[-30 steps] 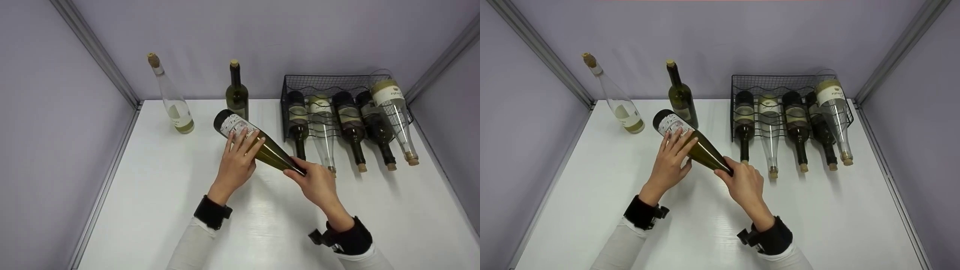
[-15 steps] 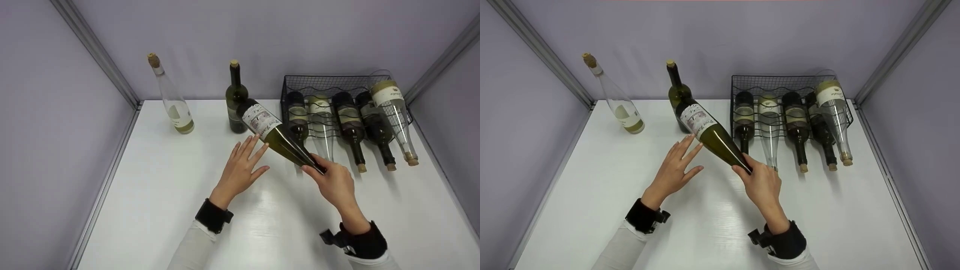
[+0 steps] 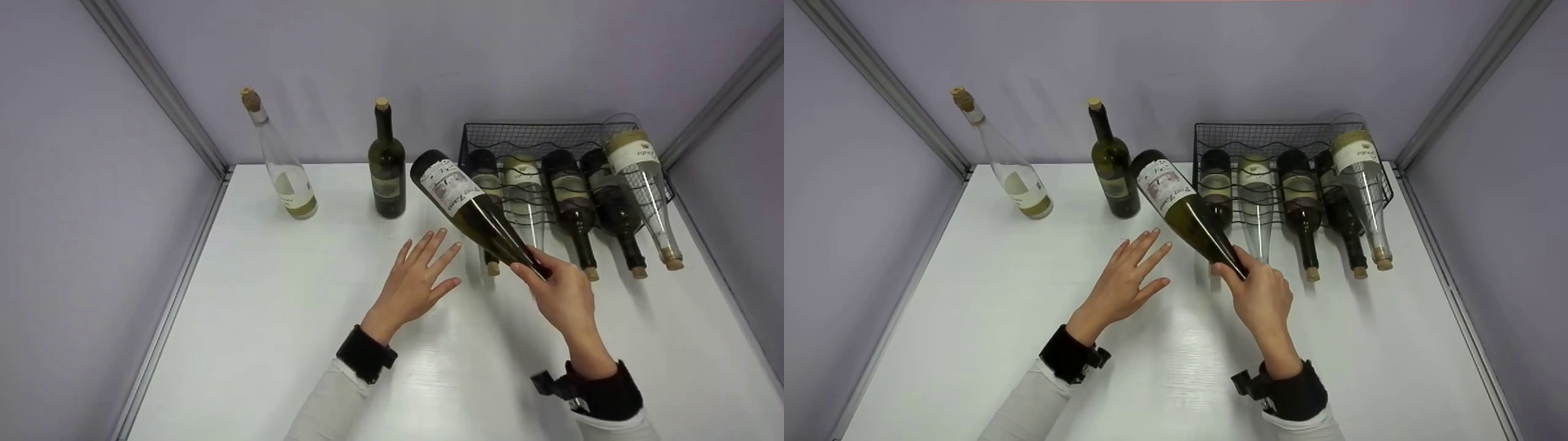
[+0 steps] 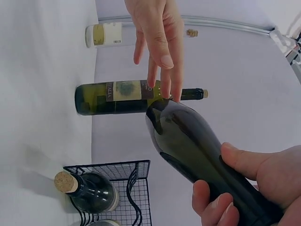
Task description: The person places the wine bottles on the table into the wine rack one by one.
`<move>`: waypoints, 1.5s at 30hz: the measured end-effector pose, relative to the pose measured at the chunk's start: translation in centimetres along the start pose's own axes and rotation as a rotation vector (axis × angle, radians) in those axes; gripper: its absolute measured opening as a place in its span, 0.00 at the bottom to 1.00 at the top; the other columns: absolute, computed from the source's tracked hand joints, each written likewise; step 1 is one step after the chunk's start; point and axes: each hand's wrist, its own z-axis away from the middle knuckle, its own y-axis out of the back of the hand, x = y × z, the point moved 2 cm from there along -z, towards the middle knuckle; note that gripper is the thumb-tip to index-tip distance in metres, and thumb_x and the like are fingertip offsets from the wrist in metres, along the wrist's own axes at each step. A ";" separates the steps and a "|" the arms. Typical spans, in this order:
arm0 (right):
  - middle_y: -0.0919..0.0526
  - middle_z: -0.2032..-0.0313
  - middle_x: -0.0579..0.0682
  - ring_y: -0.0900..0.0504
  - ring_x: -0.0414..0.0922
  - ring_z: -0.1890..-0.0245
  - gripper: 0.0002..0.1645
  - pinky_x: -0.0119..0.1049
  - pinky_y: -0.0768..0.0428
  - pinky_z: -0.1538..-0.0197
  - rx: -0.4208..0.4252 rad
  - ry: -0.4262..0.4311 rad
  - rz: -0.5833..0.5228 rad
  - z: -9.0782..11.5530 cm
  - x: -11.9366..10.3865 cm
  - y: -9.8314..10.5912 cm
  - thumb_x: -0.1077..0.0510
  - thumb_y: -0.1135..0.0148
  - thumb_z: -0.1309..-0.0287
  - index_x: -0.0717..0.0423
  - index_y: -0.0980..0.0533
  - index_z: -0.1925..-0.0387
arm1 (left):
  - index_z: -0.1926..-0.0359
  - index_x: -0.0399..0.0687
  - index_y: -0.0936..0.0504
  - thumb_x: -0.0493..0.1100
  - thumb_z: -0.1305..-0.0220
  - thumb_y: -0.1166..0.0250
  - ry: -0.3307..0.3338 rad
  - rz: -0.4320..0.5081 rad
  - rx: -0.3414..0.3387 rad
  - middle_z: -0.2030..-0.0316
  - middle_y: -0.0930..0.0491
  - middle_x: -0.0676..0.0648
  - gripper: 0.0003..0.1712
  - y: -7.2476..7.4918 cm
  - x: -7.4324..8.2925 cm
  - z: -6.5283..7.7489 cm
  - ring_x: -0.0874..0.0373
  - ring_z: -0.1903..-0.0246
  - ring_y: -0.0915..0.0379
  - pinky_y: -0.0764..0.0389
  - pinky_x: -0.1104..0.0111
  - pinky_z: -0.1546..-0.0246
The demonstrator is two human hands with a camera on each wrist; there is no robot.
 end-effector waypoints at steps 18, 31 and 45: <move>0.15 0.71 0.54 0.24 0.34 0.79 0.32 0.28 0.30 0.76 0.117 -0.149 -0.068 -2.1 2.6 2.3 0.42 0.35 0.38 0.58 0.23 0.39 | 0.25 0.61 0.39 0.67 0.26 0.57 0.011 0.012 -0.055 0.26 0.46 0.46 0.35 -1.5 1.8 -1.7 0.50 0.27 0.51 0.43 0.47 0.33; 0.13 0.62 0.58 0.22 0.30 0.79 0.37 0.27 0.28 0.75 0.151 -0.293 -0.059 -3.4 5.3 4.3 0.38 0.39 0.37 0.54 0.28 0.34 | 0.24 0.61 0.41 0.68 0.27 0.60 0.011 0.022 -0.086 0.25 0.49 0.47 0.36 -2.5 3.3 -3.0 0.51 0.27 0.52 0.44 0.48 0.32; 0.18 0.74 0.38 0.26 0.31 0.79 0.34 0.32 0.30 0.73 0.193 -0.409 -0.051 -4.9 8.1 5.9 0.38 0.41 0.36 0.53 0.26 0.35 | 0.24 0.65 0.43 0.69 0.27 0.61 0.000 0.066 -0.147 0.24 0.50 0.48 0.36 -2.8 4.8 -3.7 0.49 0.27 0.52 0.44 0.46 0.33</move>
